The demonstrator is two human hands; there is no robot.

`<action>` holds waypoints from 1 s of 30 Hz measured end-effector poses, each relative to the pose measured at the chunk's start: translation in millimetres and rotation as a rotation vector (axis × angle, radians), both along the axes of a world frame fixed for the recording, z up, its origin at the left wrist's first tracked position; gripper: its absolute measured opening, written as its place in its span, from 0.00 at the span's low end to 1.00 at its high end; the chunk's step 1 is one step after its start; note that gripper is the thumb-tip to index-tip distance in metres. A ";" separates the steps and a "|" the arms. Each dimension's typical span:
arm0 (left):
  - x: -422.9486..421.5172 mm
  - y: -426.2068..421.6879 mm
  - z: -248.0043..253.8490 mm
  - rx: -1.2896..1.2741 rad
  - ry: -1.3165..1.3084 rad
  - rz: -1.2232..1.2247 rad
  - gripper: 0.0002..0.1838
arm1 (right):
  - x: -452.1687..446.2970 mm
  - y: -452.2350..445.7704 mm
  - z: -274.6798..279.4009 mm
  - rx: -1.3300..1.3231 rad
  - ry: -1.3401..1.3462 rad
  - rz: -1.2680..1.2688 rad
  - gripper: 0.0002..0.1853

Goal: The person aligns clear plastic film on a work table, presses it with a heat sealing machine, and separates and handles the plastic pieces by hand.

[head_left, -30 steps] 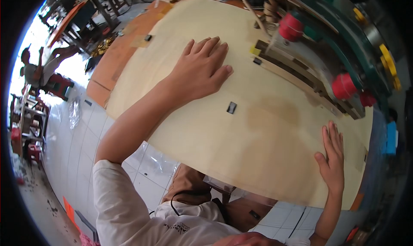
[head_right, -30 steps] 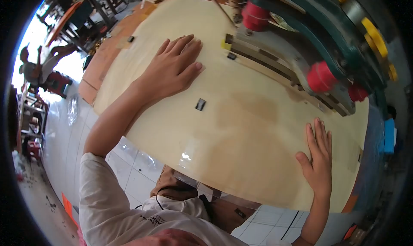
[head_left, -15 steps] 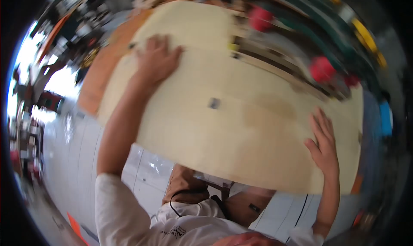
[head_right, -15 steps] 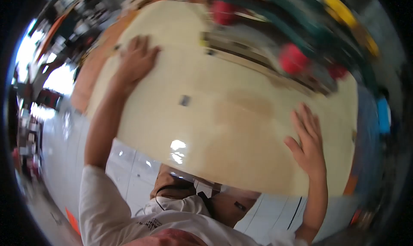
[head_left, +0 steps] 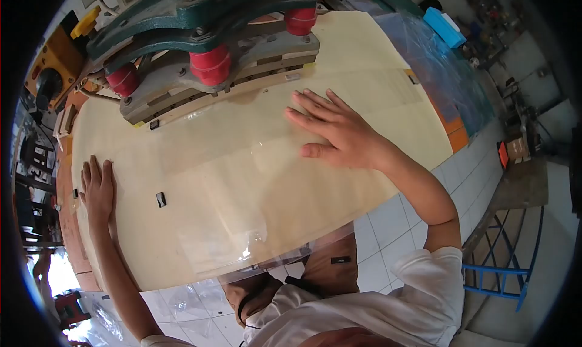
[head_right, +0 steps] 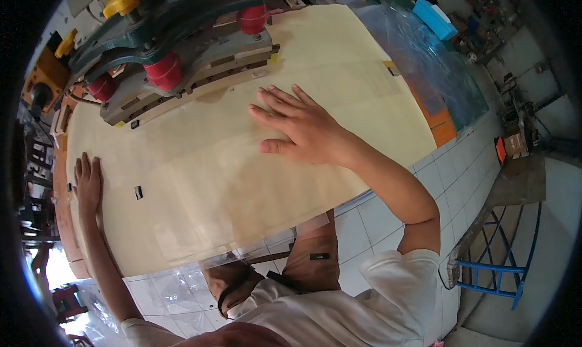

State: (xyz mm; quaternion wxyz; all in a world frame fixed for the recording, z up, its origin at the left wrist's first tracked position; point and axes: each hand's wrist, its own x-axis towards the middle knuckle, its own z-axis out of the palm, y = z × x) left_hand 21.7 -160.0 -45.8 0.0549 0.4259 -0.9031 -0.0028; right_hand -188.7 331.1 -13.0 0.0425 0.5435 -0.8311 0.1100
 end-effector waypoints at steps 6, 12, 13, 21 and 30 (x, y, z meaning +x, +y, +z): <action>1.2 10.3 5.1 0.001 0.025 -0.014 0.39 | 1.2 -2.0 3.0 0.010 0.007 0.012 0.37; 0.4 18.3 11.9 0.004 0.039 -0.014 0.39 | 4.2 -4.5 7.8 0.016 -0.001 0.004 0.36; 0.5 18.7 12.5 0.002 0.036 -0.003 0.39 | 4.4 -4.6 8.4 0.025 -0.005 -0.006 0.36; -1.2 21.6 14.0 0.008 0.033 0.005 0.40 | 4.1 -5.0 9.1 0.034 -0.014 -0.012 0.36; -1.7 21.0 14.5 0.012 0.021 0.013 0.41 | 2.2 -4.6 8.3 0.032 -0.009 -0.010 0.36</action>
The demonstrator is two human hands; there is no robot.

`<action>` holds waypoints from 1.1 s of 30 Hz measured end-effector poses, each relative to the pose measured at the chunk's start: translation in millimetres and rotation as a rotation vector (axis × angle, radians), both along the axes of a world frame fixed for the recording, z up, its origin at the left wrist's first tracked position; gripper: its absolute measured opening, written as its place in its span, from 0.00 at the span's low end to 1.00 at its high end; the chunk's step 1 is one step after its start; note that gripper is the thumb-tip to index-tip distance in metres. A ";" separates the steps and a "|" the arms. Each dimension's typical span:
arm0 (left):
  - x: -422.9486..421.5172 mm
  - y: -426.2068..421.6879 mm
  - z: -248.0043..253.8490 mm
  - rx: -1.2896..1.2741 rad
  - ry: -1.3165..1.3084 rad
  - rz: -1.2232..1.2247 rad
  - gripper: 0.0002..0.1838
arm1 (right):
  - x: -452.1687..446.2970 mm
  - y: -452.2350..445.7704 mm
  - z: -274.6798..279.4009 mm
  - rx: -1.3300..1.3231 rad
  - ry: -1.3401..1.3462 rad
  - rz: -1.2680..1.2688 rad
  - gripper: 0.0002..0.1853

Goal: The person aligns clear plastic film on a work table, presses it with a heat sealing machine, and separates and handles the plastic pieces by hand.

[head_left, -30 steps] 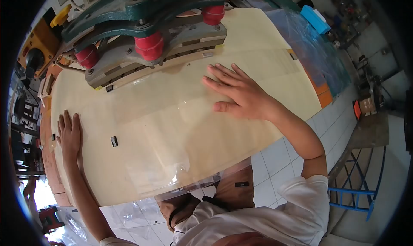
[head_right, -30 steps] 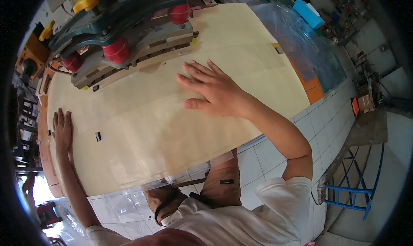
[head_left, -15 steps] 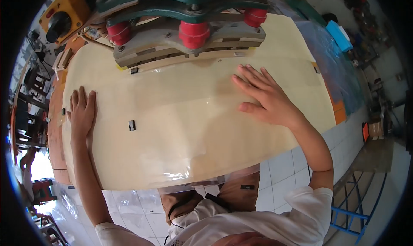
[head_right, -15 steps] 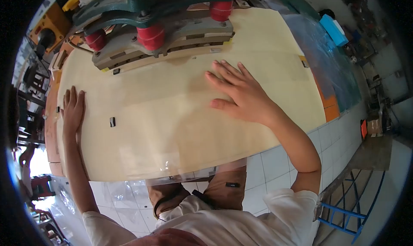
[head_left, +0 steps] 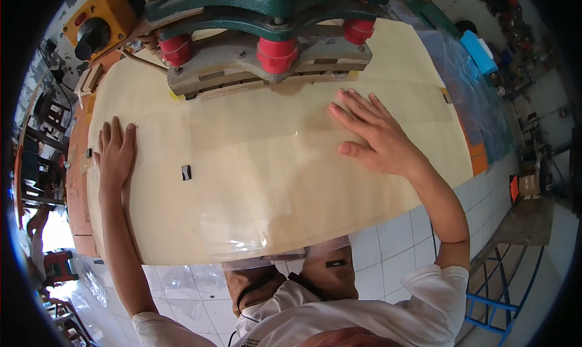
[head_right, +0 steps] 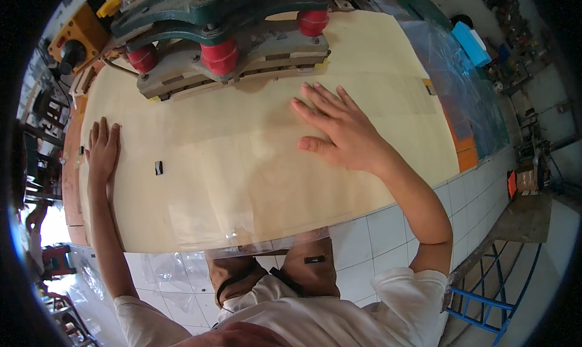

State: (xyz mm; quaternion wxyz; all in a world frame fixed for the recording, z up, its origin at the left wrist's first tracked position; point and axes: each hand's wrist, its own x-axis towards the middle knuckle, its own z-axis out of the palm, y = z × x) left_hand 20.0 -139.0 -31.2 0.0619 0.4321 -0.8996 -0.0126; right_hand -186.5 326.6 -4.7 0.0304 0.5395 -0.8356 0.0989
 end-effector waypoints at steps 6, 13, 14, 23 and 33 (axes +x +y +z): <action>-0.9 -1.2 -1.4 -0.005 0.002 0.002 0.41 | -1.9 0.8 -1.3 -0.011 -0.004 0.008 0.36; -1.2 1.0 3.2 0.013 0.005 -0.003 0.42 | -1.4 -0.5 -0.6 -0.004 -0.013 -0.006 0.36; -1.1 0.7 3.0 0.013 0.005 -0.002 0.42 | -1.4 -0.4 -0.6 -0.008 -0.015 -0.007 0.36; -0.4 1.0 2.3 0.019 0.011 0.000 0.41 | -1.3 -1.4 0.5 -0.016 -0.029 -0.008 0.36; -1.4 3.1 4.2 0.011 0.000 0.002 0.41 | -2.7 -1.3 -0.3 -0.018 -0.029 0.000 0.36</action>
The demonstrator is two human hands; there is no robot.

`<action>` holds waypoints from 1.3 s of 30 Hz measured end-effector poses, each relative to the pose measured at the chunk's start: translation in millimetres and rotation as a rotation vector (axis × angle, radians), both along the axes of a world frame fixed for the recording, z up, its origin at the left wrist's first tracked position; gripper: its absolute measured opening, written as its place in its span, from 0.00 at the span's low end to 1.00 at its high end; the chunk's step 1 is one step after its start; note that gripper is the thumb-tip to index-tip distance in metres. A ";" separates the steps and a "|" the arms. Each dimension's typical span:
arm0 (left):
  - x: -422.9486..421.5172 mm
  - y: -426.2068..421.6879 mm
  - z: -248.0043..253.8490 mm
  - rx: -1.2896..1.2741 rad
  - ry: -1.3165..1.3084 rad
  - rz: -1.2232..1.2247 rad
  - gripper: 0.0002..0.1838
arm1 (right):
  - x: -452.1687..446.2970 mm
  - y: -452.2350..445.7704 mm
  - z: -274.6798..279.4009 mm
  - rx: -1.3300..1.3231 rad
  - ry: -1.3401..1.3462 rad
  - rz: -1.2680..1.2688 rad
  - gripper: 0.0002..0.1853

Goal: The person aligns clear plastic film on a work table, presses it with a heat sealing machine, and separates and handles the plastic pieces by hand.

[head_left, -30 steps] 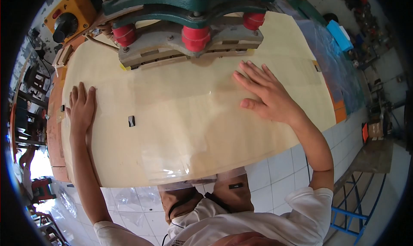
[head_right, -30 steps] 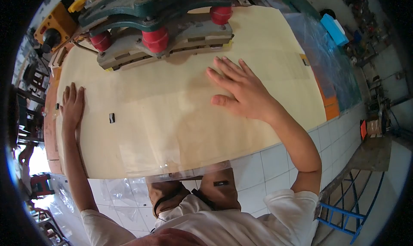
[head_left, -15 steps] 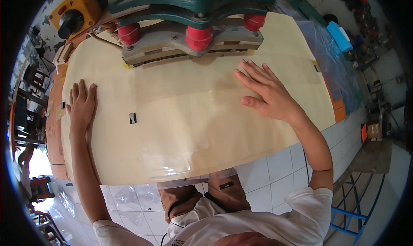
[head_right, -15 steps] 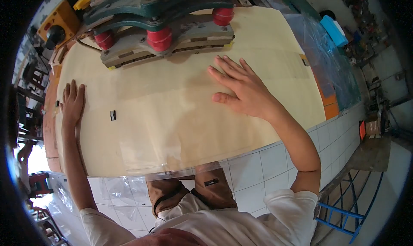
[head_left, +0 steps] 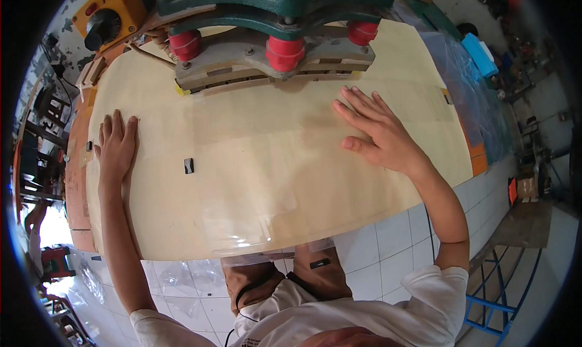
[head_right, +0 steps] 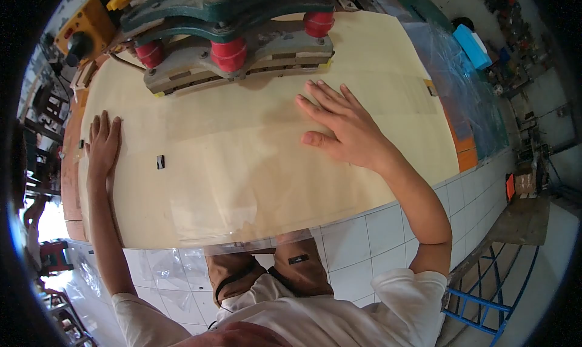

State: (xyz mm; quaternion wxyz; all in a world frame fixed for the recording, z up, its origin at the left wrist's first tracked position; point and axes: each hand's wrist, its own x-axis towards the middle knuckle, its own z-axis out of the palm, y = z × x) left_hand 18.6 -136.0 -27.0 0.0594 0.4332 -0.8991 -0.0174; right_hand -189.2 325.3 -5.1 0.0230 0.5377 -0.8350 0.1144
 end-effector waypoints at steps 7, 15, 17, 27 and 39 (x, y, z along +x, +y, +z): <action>0.5 -2.2 -1.5 -0.005 0.004 -0.004 0.41 | 0.6 -0.3 0.0 -0.015 -0.004 -0.004 0.35; 2.0 -4.6 -7.8 -0.019 0.027 -0.031 0.41 | 2.4 0.7 -1.4 -0.022 0.004 0.003 0.35; 2.2 -8.3 -10.0 -0.044 0.021 -0.042 0.41 | 3.4 0.3 0.0 -0.024 -0.007 -0.008 0.35; 2.8 3.6 0.7 -0.006 0.105 -0.014 0.41 | 2.4 1.3 2.3 -0.022 -0.029 -0.012 0.34; 26.2 -10.6 16.1 0.061 0.150 -0.129 0.41 | 17.5 12.5 14.0 0.021 0.041 -0.027 0.33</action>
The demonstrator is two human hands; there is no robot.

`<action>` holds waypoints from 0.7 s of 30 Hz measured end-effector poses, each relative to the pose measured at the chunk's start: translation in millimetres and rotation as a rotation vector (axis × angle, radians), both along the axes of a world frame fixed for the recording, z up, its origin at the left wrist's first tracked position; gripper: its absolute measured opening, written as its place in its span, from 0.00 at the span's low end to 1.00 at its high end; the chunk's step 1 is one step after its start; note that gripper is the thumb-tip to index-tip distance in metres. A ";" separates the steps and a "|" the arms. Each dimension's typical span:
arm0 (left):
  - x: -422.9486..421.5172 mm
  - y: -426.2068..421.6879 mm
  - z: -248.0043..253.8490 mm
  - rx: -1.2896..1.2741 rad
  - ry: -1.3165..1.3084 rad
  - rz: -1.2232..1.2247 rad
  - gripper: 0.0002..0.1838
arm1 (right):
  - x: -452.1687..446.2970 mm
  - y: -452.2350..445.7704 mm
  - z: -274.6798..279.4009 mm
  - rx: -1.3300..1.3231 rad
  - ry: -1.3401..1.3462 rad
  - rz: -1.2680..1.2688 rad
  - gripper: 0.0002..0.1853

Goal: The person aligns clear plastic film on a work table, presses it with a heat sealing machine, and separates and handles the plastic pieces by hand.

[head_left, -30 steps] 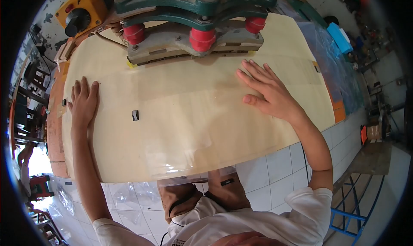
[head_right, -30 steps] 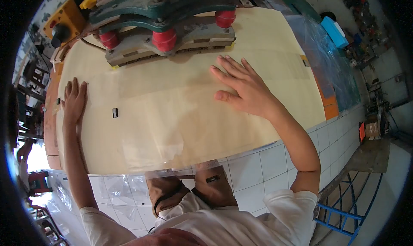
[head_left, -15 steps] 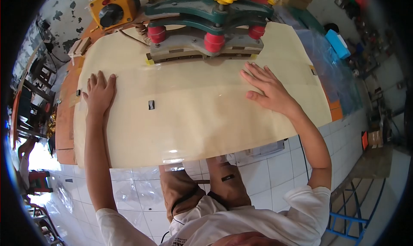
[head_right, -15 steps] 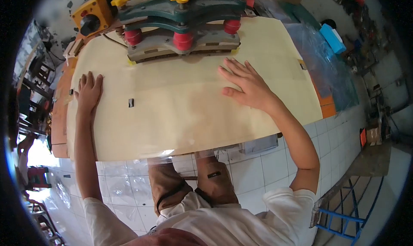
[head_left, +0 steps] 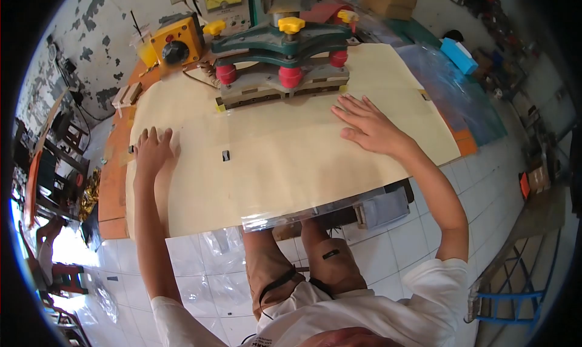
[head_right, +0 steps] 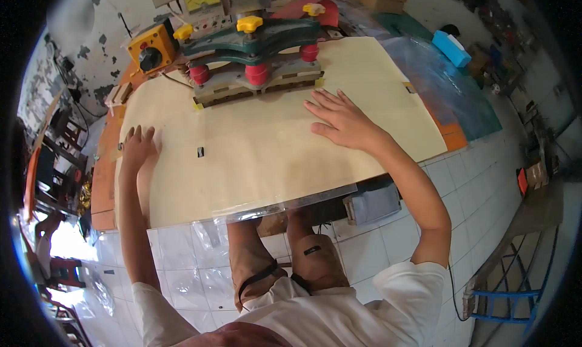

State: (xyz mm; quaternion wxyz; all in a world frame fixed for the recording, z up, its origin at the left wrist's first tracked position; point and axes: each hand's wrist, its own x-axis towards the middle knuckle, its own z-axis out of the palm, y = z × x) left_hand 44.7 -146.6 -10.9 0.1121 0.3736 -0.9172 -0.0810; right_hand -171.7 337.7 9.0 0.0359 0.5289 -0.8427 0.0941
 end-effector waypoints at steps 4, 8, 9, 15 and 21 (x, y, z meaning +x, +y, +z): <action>47.0 38.1 31.7 0.006 0.090 -0.181 0.35 | 35.1 35.7 25.0 -0.186 0.044 -0.123 0.27; 94.2 70.5 43.4 0.064 0.340 -0.315 0.24 | 29.7 97.2 6.5 -0.635 -0.093 -0.341 0.20; 102.6 71.6 39.1 0.064 0.341 -0.318 0.24 | 24.3 107.9 -0.5 -0.637 -0.091 -0.343 0.20; 132.0 65.6 11.0 0.180 0.555 -0.334 0.19 | -11.2 153.4 -48.0 -1.513 -0.622 -0.518 0.18; 133.0 66.0 -0.4 0.151 0.698 -0.310 0.17 | -7.4 146.7 -46.8 -1.487 -0.579 -0.534 0.17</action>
